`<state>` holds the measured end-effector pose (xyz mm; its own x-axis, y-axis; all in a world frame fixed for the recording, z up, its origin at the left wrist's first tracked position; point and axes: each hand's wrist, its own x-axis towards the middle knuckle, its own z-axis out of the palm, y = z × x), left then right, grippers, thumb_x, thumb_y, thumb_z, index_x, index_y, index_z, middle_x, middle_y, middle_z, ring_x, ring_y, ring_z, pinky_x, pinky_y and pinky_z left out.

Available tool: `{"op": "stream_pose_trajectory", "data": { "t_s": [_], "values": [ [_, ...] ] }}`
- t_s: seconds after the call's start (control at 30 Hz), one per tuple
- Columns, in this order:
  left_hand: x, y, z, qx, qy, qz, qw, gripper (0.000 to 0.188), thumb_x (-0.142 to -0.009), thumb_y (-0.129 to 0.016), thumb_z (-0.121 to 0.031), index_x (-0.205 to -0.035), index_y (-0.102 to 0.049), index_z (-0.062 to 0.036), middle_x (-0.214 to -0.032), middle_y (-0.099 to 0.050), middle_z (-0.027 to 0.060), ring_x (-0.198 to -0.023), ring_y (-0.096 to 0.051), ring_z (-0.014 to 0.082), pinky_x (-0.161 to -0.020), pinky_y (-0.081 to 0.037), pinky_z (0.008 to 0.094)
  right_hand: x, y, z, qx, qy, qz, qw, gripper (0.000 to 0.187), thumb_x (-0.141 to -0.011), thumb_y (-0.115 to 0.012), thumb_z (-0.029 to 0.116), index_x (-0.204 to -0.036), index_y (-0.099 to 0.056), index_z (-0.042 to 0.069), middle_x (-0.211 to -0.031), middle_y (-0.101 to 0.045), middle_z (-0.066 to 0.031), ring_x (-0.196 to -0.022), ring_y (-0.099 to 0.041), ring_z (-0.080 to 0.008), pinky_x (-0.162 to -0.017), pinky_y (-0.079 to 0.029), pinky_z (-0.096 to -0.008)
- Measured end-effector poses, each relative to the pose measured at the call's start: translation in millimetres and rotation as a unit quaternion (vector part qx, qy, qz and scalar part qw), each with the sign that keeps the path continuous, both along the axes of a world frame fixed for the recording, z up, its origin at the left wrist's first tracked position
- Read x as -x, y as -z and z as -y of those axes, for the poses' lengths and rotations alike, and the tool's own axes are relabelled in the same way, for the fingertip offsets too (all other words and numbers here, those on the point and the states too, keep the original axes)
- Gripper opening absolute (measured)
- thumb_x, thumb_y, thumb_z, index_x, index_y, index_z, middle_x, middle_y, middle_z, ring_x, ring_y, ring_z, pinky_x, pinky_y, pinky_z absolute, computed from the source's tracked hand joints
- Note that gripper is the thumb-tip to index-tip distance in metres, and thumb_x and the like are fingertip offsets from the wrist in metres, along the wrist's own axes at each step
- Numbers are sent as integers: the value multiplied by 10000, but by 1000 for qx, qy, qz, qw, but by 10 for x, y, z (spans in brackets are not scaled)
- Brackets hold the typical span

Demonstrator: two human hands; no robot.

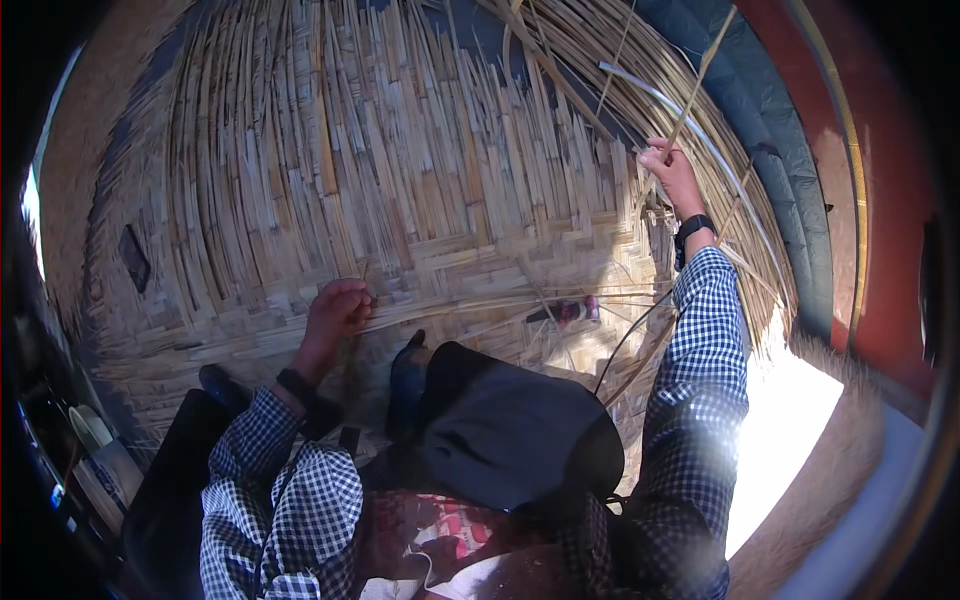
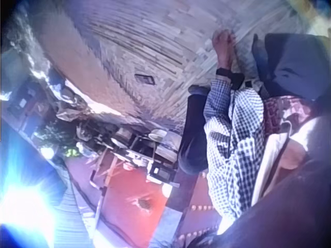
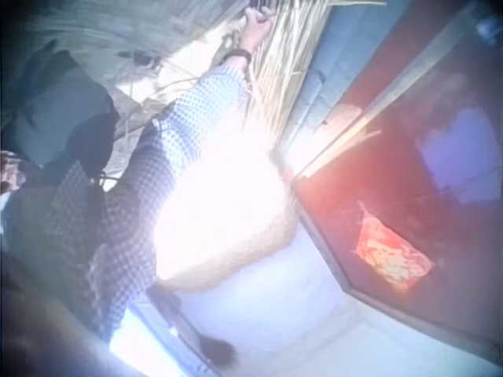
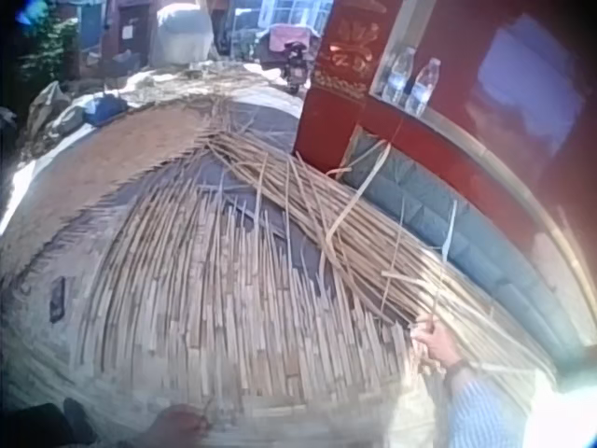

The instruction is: The recorder is weaving thin bamboo strips together to create a large mat.

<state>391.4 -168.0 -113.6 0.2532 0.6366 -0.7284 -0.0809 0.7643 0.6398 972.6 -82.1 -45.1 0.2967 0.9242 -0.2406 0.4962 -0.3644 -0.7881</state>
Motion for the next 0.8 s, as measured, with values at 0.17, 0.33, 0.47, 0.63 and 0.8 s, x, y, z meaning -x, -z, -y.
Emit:
{"op": "stream_pose_trajectory", "data": {
  "t_s": [0.17, 0.33, 0.47, 0.63, 0.8],
  "values": [
    [53, 99, 12, -7, 9, -6, 1000, 204, -935, -583, -173, -1107, -597, -65, -925, -646, 28, -792, -604, 107, -720, -502, 266, -7, 80, 100, 14, 87, 247, 965, 403, -851, -698, 309, -1076, -603, -12, -1010, -676, -188, -931, -652, -302, -833, -492, -365],
    [30, 122, 88, 21, -9, -14, 1000, 197, -939, -576, -157, -1105, -594, -52, -911, -645, 31, -789, -605, 110, -710, -500, 262, 10, 148, 125, 142, 27, 519, 842, 494, -873, -641, 283, -1247, -498, -5, -1110, -651, -218, -965, -638, -388, -856, -509, -426],
    [69, 128, 114, 19, 0, -6, 1000, 205, -954, -566, -163, -1130, -598, -63, -918, -648, 19, -817, -621, 121, -756, -511, 281, 67, 212, 223, 22, -44, 723, 690, 575, -868, -619, 197, -1385, -416, 50, -1398, -513, -123, -1349, -422, -284, -1087, -366, -430],
    [96, 148, 84, 23, -15, 8, 1000, 201, -948, -564, -144, -1123, -594, -49, -912, -643, 32, -814, -614, 126, -741, -507, 272, -144, 229, 271, 37, -343, 645, 682, 117, -799, -659, 161, -905, -693, 125, -1192, -635, -24, -1310, -455, -237, -1135, -314, -422],
    [149, 195, 98, 35, -24, 9, 999, 197, -943, -561, -126, -1115, -591, -34, -915, -637, 44, -809, -605, 129, -730, -505, 263, -211, -36, 424, 48, -367, 567, 736, 81, -781, -633, 156, -814, -696, 118, -908, -676, -29, -1043, -594, -216, -1053, -388, -406]
  ]
}}
